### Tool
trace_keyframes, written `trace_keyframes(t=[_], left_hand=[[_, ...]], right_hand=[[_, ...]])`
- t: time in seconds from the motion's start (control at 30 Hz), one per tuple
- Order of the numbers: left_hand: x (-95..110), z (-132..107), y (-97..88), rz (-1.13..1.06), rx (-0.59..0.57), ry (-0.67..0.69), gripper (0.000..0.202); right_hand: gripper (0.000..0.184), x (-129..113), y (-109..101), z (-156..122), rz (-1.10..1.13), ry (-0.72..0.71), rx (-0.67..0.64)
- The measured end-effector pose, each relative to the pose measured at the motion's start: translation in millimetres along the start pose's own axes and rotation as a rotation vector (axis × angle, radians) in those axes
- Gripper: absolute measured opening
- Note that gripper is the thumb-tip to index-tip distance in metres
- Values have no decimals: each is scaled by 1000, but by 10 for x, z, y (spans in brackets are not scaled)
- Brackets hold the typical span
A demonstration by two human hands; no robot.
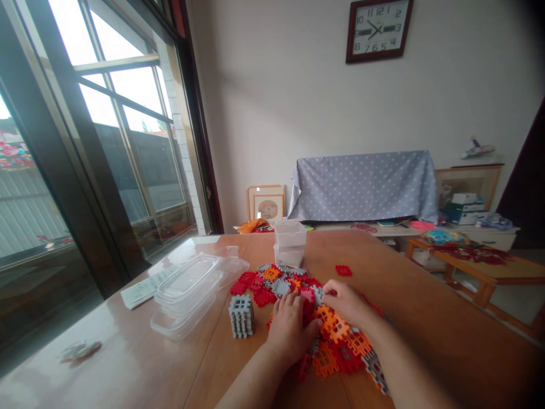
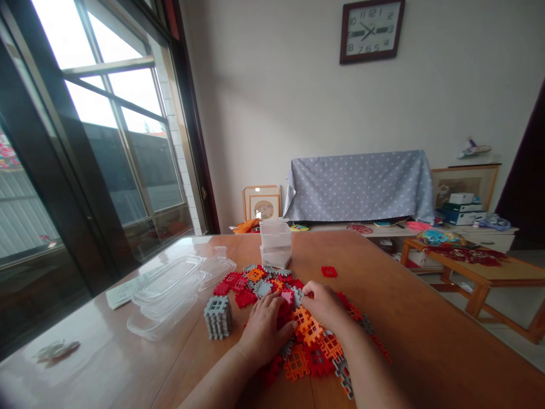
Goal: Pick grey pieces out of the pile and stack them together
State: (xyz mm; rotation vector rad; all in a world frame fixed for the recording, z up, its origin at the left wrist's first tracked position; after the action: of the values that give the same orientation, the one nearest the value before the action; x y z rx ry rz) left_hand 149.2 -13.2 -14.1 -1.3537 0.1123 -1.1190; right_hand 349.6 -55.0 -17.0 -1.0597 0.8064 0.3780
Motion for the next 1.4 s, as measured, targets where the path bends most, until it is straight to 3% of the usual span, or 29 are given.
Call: trace_keyframes(t=[0.23,0.37,0.5,0.63,0.77,0.87,1.03,1.2,1.4], left_hand=[[-2,9,-35,-40,-1,6,53],[13,22,-161,-125,116,-5,49],[19,43,-258,-441,223,-62,40],[38,89,-201,-922,122,-136,45],[45,110,-173,-1076,128,-182,53],[29,105,-180,-1036,173,-153,51],[-15,91,-165,-876,221,-65,39],[10,60,-188,-780,204,-39,27],[105,-34,-343,-468,177,111,55]], right_hand=[[30,-129,-130,-3,357,-17,85],[36,-288,-205,-76,603,-38,122],[32,-459,-203,-158,594,-119,65],[22,-574,-139,-212,475,-243,81],[15,-663,-68,-246,406,-342,110],[18,-685,-34,-265,477,-302,79],[30,-617,36,-280,618,-70,33],[35,-562,138,-269,684,-29,7],[33,-481,144,-233,756,26,110]])
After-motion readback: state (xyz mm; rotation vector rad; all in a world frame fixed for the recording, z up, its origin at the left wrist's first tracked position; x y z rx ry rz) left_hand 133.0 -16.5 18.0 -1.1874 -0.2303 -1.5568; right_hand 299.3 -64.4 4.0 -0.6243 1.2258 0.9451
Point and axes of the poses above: each hand's wrist, its own z-axis towards the middle knuckle, its own y-axis out of the palm, x = y × z, the point moved 4 cm from there along z, towards the middle knuckle, and after that the axes turned 4 degrees about -y, right-handed, at the moved point
